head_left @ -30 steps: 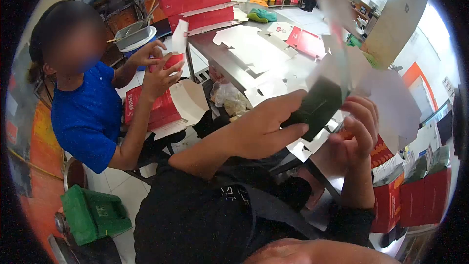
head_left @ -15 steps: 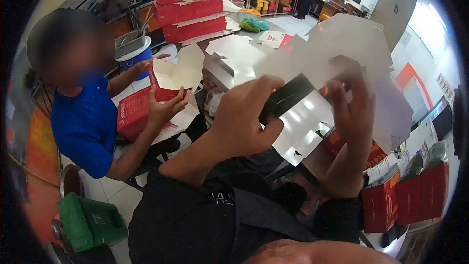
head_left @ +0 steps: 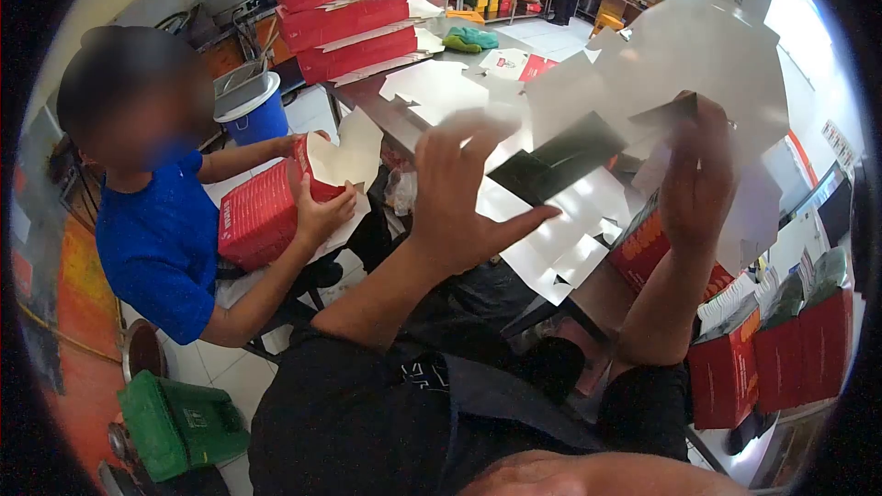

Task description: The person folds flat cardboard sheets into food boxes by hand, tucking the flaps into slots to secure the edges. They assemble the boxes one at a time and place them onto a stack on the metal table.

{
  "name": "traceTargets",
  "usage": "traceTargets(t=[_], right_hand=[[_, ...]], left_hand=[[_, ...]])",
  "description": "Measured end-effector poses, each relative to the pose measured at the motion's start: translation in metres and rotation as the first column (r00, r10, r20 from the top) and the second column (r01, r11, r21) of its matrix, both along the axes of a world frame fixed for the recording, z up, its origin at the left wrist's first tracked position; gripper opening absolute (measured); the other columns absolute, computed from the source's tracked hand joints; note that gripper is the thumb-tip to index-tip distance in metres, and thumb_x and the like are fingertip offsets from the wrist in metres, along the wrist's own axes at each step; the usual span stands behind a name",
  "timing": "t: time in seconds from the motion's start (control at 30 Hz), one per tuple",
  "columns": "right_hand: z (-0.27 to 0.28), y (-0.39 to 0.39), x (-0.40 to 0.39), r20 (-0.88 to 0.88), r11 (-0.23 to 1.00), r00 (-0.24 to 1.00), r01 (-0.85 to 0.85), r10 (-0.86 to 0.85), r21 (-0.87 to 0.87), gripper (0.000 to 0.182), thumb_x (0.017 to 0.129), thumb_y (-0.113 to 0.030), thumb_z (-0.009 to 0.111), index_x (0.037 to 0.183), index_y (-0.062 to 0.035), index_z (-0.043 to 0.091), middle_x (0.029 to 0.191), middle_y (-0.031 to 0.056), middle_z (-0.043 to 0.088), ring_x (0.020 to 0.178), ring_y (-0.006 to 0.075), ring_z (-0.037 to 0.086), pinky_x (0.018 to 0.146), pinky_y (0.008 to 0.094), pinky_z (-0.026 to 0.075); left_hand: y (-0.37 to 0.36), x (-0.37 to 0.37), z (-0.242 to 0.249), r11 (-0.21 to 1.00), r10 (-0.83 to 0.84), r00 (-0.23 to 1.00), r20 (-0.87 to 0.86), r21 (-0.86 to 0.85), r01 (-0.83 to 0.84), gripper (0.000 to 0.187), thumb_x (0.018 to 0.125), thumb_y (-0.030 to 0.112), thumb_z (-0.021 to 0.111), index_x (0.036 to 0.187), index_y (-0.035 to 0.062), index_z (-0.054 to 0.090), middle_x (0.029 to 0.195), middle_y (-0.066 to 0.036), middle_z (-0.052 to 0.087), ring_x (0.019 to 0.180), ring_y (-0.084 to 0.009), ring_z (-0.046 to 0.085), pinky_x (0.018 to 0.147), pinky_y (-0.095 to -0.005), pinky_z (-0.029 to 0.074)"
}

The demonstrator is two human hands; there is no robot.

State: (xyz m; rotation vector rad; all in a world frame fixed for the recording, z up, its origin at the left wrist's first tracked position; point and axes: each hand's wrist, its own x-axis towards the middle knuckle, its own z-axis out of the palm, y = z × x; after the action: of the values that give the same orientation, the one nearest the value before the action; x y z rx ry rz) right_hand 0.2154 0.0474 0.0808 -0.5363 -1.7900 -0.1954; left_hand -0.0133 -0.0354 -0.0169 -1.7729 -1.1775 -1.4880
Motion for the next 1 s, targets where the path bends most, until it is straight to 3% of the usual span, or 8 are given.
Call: traceTargets(t=[0.27, 0.3, 0.4, 0.53, 0.63, 0.73, 0.83, 1.0], right_hand=[[-0.001, -0.009, -0.007, 0.004, 0.999, 1.0, -0.015, 0.015, -0.049, 0.018, 0.106, -0.022, 0.065, 0.111, -0.0053, 0.07, 0.088, 0.0113, 0.074, 0.082, 0.0183, 0.072, 0.075, 0.034, 0.054], [-0.002, -0.008, -0.006, -0.005, 0.998, 1.0, -0.025, 0.024, -0.062, 0.018, 0.106, -0.022, 0.066, 0.111, -0.0055, 0.07, 0.087, 0.0111, 0.074, 0.082, 0.018, 0.072, 0.074, 0.0338, 0.054], [-0.003, -0.009, -0.008, 0.004, 0.996, 0.999, -0.036, 0.037, -0.087, 0.018, 0.104, -0.022, 0.068, 0.11, -0.006, 0.071, 0.086, 0.0104, 0.075, 0.08, 0.0178, 0.072, 0.073, 0.0337, 0.054], [-0.003, -0.009, -0.012, 0.09, 0.996, 0.993, -0.08, 0.082, -0.031, 0.019, 0.1, -0.023, 0.073, 0.108, -0.0066, 0.073, 0.086, 0.0105, 0.075, 0.077, 0.0184, 0.071, 0.071, 0.0331, 0.054], [-0.002, -0.011, -0.019, 0.161, 0.992, 0.982, -0.089, 0.102, -0.087, 0.022, 0.096, -0.026, 0.078, 0.109, -0.0083, 0.075, 0.082, 0.0084, 0.074, 0.072, 0.0173, 0.07, 0.066, 0.0319, 0.054], [-0.009, -0.003, -0.018, 0.165, 0.972, 0.977, -0.099, 0.135, -0.212, 0.025, 0.093, -0.028, 0.081, 0.11, -0.0102, 0.076, 0.078, 0.0072, 0.074, 0.067, 0.0161, 0.071, 0.062, 0.0312, 0.054], [-0.01, -0.001, -0.02, 0.187, 0.994, 0.978, -0.074, 0.088, -0.084, 0.019, 0.094, -0.026, 0.08, 0.106, -0.0114, 0.078, 0.077, 0.0062, 0.075, 0.065, 0.0178, 0.072, 0.06, 0.032, 0.054], [-0.008, -0.003, -0.027, 0.133, 0.998, 0.989, -0.067, 0.064, 0.014, 0.012, 0.094, -0.023, 0.078, 0.098, -0.0124, 0.08, 0.076, 0.0051, 0.075, 0.064, 0.0223, 0.073, 0.059, 0.0339, 0.056]], left_hand=[[0.016, -0.014, -0.021, 0.978, -0.201, 0.95, 0.237, 0.097, 0.183, 0.083, 0.081, 0.024, 0.092, 0.143, 0.0023, 0.041, 0.135, -0.022, 0.054, 0.124, -0.0348, 0.058, 0.107, -0.0482, 0.047], [0.022, -0.013, -0.014, 0.936, -0.254, 0.955, 0.151, 0.289, 0.203, 0.071, 0.081, 0.02, 0.09, 0.137, 0.0015, 0.051, 0.136, -0.025, 0.052, 0.127, -0.0392, 0.054, 0.107, -0.0493, 0.043], [0.006, -0.01, -0.002, 0.985, -0.059, 0.992, 0.116, 0.168, 0.039, 0.063, 0.083, 0.014, 0.087, 0.138, 0.0042, 0.057, 0.139, -0.024, 0.05, 0.129, -0.0402, 0.053, 0.108, -0.0496, 0.044], [0.01, -0.015, -0.007, 0.988, -0.148, 0.98, 0.131, 0.065, 0.141, 0.051, 0.086, 0.009, 0.081, 0.134, 0.0119, 0.065, 0.145, -0.022, 0.047, 0.142, -0.043, 0.045, 0.115, -0.0502, 0.041], [0.01, -0.012, -0.009, 0.975, -0.223, 0.97, 0.1, 0.04, 0.22, 0.047, 0.085, 0.0, 0.075, 0.128, 0.0202, 0.075, 0.144, -0.024, 0.047, 0.149, -0.0485, 0.037, 0.116, -0.0527, 0.039], [0.011, -0.012, -0.008, 0.983, -0.155, 0.988, 0.017, 0.101, 0.153, 0.044, 0.086, -0.003, 0.072, 0.124, 0.0197, 0.077, 0.143, -0.021, 0.048, 0.147, -0.0481, 0.038, 0.118, -0.0545, 0.038], [0.004, -0.011, -0.004, 0.995, -0.054, 0.998, -0.039, 0.085, 0.057, 0.042, 0.086, -0.004, 0.073, 0.119, 0.0205, 0.08, 0.141, -0.017, 0.049, 0.146, -0.0467, 0.039, 0.118, -0.0553, 0.039], [0.005, -0.004, -0.001, 0.993, -0.064, 0.998, -0.022, 0.095, 0.065, 0.041, 0.085, -0.002, 0.076, 0.118, 0.0222, 0.081, 0.137, -0.013, 0.051, 0.143, -0.0443, 0.043, 0.118, -0.0546, 0.04]])
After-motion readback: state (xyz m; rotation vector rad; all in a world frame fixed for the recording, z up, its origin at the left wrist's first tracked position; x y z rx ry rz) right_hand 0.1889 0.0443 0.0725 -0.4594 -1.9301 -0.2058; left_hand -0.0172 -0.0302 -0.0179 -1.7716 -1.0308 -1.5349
